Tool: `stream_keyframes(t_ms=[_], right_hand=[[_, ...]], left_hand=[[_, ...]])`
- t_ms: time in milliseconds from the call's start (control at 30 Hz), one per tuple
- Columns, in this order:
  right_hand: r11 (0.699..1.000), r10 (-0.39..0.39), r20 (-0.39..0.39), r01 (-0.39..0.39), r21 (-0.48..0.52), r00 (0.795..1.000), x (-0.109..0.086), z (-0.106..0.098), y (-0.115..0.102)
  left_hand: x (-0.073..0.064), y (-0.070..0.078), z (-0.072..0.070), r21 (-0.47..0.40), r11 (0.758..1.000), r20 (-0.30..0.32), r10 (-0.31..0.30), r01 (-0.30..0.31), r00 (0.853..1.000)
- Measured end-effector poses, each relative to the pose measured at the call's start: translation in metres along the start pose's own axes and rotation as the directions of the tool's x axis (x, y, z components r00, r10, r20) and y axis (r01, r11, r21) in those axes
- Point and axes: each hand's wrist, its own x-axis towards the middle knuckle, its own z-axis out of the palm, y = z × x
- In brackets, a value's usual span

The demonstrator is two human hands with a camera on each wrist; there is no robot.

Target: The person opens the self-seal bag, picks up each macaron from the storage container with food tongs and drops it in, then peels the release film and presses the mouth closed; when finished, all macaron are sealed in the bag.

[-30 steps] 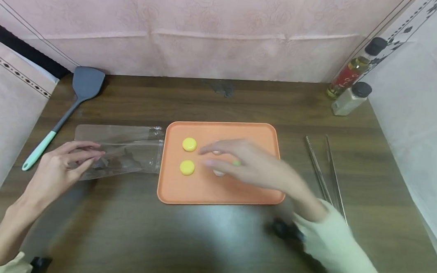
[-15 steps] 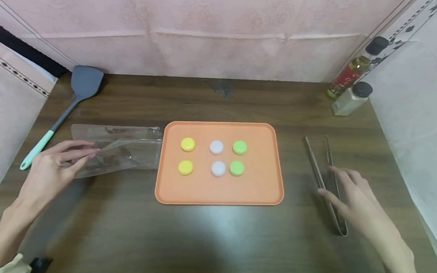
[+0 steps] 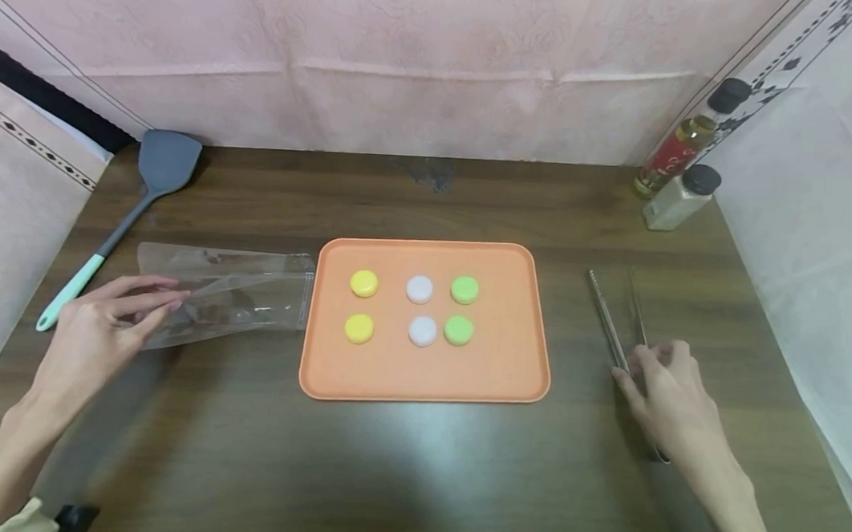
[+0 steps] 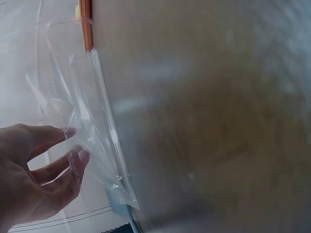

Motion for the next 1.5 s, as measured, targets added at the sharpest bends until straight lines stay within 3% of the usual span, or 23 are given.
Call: stream_keyframes(t_ms=[167,333,467,600,733,833,1000,1133,1333,1500], right_hand=[[1.0,-0.017,0.022,0.017,-0.014,1.0,0.003,0.002,-0.005],[0.996,-0.067,-0.1,0.073,0.057,0.993,0.002,-0.001,0.0],[0.973,-0.133,-0.244,0.174,0.152,0.96,0.005,-0.002,0.002],[0.937,-0.214,-0.294,0.281,0.208,0.932,0.009,-0.002,-0.004],[0.929,-0.209,-0.253,0.272,0.25,0.945,0.01,-0.006,-0.015],[0.92,-0.257,-0.18,0.297,0.257,0.95,0.012,-0.008,-0.022],[0.904,-0.376,-0.072,0.383,0.191,0.924,0.02,-0.008,-0.03],[0.898,-0.415,-0.046,0.417,0.142,0.909,0.028,-0.007,-0.034],[0.863,-0.5,-0.013,0.499,0.081,0.866,0.044,-0.007,-0.042],[0.85,-0.526,0.013,0.525,0.046,0.851,0.056,-0.003,-0.05]], left_hand=[[0.0,0.002,-0.002,0.007,1.0,-0.002,-0.001,0.001,1.0],[-0.001,0.002,0.0,0.005,1.0,0.01,-0.012,0.012,1.0],[-0.003,0.002,0.001,0.011,1.0,0.0,-0.013,0.013,1.0],[-0.003,0.001,0.0,0.018,0.999,-0.006,-0.028,0.029,1.0],[-0.004,0.0,-0.002,0.029,0.998,0.001,-0.05,0.05,0.999],[-0.005,0.0,-0.002,0.034,0.998,0.007,-0.053,0.053,0.999],[-0.005,-0.001,-0.003,0.043,0.998,0.006,-0.048,0.048,0.999],[-0.006,-0.001,-0.003,0.044,0.998,0.009,-0.046,0.046,0.999],[-0.007,-0.002,-0.002,0.036,0.999,0.02,-0.032,0.032,0.999],[-0.008,-0.004,0.0,0.017,1.0,0.003,-0.017,0.016,1.0]])
